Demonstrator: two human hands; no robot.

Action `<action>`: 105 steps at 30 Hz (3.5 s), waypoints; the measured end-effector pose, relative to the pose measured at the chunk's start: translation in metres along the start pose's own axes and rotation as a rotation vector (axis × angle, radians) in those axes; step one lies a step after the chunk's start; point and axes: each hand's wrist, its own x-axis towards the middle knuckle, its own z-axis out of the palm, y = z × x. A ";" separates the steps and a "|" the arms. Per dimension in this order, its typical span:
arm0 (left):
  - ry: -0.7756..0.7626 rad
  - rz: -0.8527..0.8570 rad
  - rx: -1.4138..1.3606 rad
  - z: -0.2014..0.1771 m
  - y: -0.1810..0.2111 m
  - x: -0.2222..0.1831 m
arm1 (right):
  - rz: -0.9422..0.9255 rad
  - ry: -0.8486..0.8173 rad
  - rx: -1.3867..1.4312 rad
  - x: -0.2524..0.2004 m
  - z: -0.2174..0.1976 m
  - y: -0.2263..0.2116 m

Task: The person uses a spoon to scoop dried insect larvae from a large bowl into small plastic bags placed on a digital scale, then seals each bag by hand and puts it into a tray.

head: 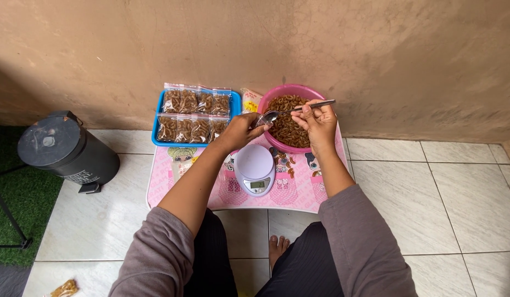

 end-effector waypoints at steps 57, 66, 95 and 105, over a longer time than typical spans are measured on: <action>-0.415 -0.010 0.342 0.024 -0.012 -0.023 | -0.055 0.269 -0.307 0.037 -0.063 0.039; -0.334 0.040 0.462 0.030 -0.014 -0.038 | -0.047 0.203 -0.327 0.014 -0.070 0.017; 0.145 0.027 0.165 -0.075 0.034 -0.065 | -0.071 0.091 -0.380 -0.008 -0.074 -0.005; 0.134 0.025 0.162 -0.072 0.041 -0.064 | -0.054 0.072 -0.401 -0.006 -0.076 -0.002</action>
